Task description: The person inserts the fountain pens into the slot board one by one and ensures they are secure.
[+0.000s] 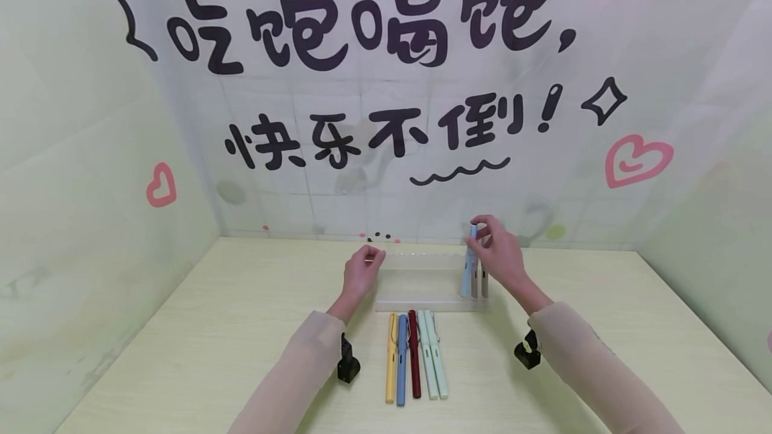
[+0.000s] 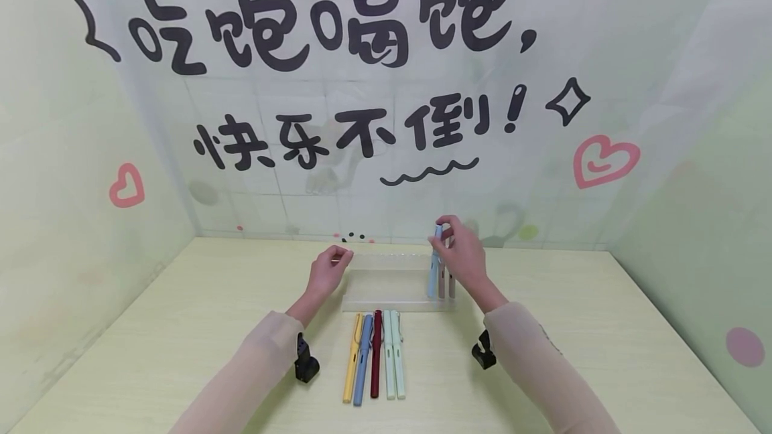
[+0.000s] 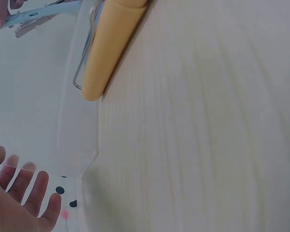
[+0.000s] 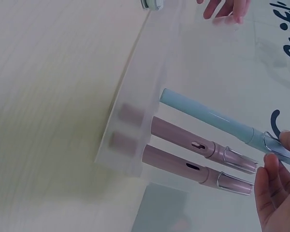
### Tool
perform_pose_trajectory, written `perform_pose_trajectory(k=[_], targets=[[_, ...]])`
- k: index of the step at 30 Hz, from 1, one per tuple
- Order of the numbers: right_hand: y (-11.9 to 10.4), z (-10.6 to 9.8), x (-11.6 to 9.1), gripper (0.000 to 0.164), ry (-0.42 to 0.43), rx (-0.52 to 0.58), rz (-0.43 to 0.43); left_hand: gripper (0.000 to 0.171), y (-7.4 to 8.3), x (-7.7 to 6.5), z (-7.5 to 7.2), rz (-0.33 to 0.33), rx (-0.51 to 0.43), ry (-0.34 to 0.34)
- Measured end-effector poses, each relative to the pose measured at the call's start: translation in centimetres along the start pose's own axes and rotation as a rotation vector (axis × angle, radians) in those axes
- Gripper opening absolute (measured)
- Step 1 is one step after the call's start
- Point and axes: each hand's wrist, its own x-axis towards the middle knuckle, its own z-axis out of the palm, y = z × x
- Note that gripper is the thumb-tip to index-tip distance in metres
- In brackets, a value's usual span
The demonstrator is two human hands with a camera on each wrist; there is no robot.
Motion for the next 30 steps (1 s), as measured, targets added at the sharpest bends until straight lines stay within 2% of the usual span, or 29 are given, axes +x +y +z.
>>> perform_pose_trajectory(k=[6, 15, 21, 30], targets=[[0.07, 0.35, -0.37, 0.029, 0.005, -0.029, -0.019, 0.022, 0.01, 0.02, 0.04, -0.002, -0.004, 0.000], [0.15, 0.44, -0.56, 0.030, -0.051, -0.023, -0.022, 0.022, 0.33, 0.00, -0.03, -0.016, 0.001, 0.003], [0.48, 0.69, -0.53, 0.028, -0.075, -0.033, -0.054, 0.023, 0.32, -0.06, -0.06, 0.003, 0.002, -0.001], [0.45, 0.94, -0.71, 0.031, -0.075, -0.061, -0.057, 0.023, 0.10, -0.05, -0.02, -0.013, -0.003, -0.006]])
